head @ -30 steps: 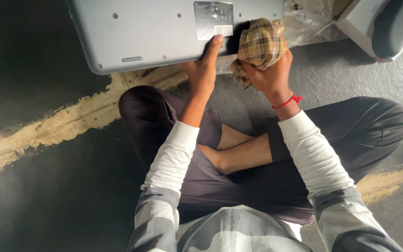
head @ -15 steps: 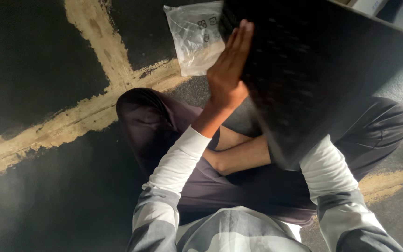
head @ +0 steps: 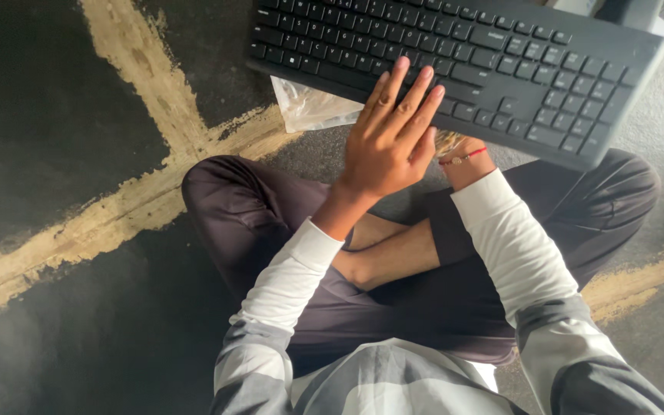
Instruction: The person sits on the floor and wipes a black computer keyboard with a plaid cloth. They clean the bottom, sides, and top of the keyboard, then place it into a clear plastic bag and wipe the exterior of the bag.
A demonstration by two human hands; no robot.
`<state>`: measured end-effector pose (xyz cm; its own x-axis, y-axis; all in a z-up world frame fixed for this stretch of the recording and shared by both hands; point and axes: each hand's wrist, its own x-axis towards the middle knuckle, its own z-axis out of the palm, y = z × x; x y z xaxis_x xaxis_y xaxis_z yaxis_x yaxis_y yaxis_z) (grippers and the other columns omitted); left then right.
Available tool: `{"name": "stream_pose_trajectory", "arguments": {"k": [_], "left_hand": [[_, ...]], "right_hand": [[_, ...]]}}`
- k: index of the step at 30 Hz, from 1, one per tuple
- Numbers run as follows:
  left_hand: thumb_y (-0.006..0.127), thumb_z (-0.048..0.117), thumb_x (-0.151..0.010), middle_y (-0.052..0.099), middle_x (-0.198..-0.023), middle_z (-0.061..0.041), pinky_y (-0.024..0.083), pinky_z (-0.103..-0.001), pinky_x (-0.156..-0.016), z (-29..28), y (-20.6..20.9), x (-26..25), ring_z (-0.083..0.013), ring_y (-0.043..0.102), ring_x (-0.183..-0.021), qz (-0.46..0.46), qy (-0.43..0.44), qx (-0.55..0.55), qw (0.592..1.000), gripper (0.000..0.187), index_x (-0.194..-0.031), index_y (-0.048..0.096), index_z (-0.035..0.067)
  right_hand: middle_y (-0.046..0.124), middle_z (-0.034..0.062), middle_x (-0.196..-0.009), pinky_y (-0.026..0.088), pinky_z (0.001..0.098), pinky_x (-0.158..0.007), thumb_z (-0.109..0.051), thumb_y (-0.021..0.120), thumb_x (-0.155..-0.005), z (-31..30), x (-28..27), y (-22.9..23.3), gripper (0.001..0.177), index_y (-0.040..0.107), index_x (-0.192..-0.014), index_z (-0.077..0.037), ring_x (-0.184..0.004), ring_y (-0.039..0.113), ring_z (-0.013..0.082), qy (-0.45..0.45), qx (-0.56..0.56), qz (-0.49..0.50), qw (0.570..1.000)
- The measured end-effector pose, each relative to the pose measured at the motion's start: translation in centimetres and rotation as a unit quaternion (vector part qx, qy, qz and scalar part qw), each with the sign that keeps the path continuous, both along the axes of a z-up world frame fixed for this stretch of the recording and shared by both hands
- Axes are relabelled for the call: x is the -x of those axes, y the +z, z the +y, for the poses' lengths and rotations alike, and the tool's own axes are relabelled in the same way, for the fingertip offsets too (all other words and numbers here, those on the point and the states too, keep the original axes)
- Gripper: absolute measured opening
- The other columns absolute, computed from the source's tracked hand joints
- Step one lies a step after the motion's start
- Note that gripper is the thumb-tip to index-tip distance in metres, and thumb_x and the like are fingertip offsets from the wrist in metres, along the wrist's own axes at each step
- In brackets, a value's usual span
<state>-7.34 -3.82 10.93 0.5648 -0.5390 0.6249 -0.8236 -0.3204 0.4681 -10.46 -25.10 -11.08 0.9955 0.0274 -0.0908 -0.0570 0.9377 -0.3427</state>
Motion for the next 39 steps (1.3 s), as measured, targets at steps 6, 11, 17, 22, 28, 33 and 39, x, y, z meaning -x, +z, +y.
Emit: {"name": "stream_pose_trajectory", "arguments": {"k": [6,11,17,22,28,33,39], "left_hand": [[0.078,0.021,-0.101,0.056,-0.150,-0.008,0.037,-0.047,-0.124,3.3,0.0,-3.4,-0.0324,0.044,-0.150,-0.024,0.187,0.053,0.981,0.036,-0.132,0.066,0.008],[0.080,0.035,-0.094,0.053,-0.144,-0.017,0.045,-0.049,-0.115,9.0,-2.9,-8.3,-0.0376,0.050,-0.138,0.236,0.286,0.284,0.884,0.073,-0.148,0.042,0.004],[0.067,0.049,-0.102,0.069,-0.122,-0.014,0.061,-0.045,-0.090,11.7,-8.0,-11.0,-0.0276,0.070,-0.109,0.652,-0.039,0.496,0.573,0.058,-0.132,0.060,0.000],[0.057,0.055,-0.097,0.072,-0.117,-0.012,0.067,-0.041,-0.080,10.6,-7.6,-10.9,-0.0236,0.076,-0.099,0.650,-0.011,0.501,0.571,0.063,-0.130,0.061,0.001],[0.062,0.053,-0.099,0.073,-0.116,-0.012,0.063,-0.039,-0.074,10.8,-9.3,-10.3,-0.0242,0.074,-0.096,0.631,0.024,0.527,0.569,0.060,-0.130,0.062,0.001],[0.063,0.051,-0.100,0.072,-0.121,-0.011,0.064,-0.042,-0.079,11.0,-10.2,-10.2,-0.0258,0.073,-0.104,0.615,0.012,0.568,0.547,0.058,-0.132,0.061,0.003],[0.063,0.053,-0.093,0.066,-0.131,-0.014,0.066,-0.050,-0.086,13.1,-9.8,-11.0,-0.0305,0.071,-0.114,0.557,0.071,0.619,0.549,0.064,-0.137,0.056,0.007]], "right_hand": [[0.059,0.0136,-0.146,0.052,0.0420,-0.114,-0.035,0.041,-0.113,-0.3,-0.5,2.3,0.045,0.054,-0.144,-0.005,-0.130,0.062,0.0266,0.001,0.034,0.009,0.999],[0.061,0.0143,-0.141,0.055,0.0435,-0.109,-0.039,0.040,-0.111,-0.2,-1.5,3.1,0.048,0.056,-0.140,-0.005,-0.125,0.064,0.0280,0.009,0.053,0.023,0.998],[0.063,0.0152,-0.134,0.058,0.0454,-0.104,-0.044,0.040,-0.108,-0.1,-3.0,3.4,0.051,0.057,-0.135,-0.004,-0.118,0.067,0.0298,0.005,0.060,0.049,0.997],[0.065,0.0159,-0.128,0.060,0.0469,-0.099,-0.048,0.039,-0.106,-0.1,-3.9,3.9,0.055,0.059,-0.130,-0.003,-0.113,0.069,0.0312,-0.032,0.053,0.081,0.995],[0.068,0.0168,-0.121,0.063,0.0487,-0.094,-0.052,0.039,-0.103,0.4,-3.8,6.3,0.060,0.061,-0.125,-0.002,-0.107,0.072,0.0330,-0.121,0.011,0.165,0.979],[0.070,0.0161,-0.120,0.063,0.0526,-0.094,-0.053,0.038,-0.098,-1.3,-4.1,8.3,0.063,0.063,-0.124,-0.001,-0.107,0.072,0.0349,-0.235,-0.020,0.202,0.951],[0.071,0.0168,-0.110,0.066,0.0498,-0.094,-0.049,0.055,-0.100,-9.8,-2.3,8.2,0.056,0.062,-0.120,0.002,-0.104,0.076,0.0354,-0.445,0.216,0.079,0.865]]}}
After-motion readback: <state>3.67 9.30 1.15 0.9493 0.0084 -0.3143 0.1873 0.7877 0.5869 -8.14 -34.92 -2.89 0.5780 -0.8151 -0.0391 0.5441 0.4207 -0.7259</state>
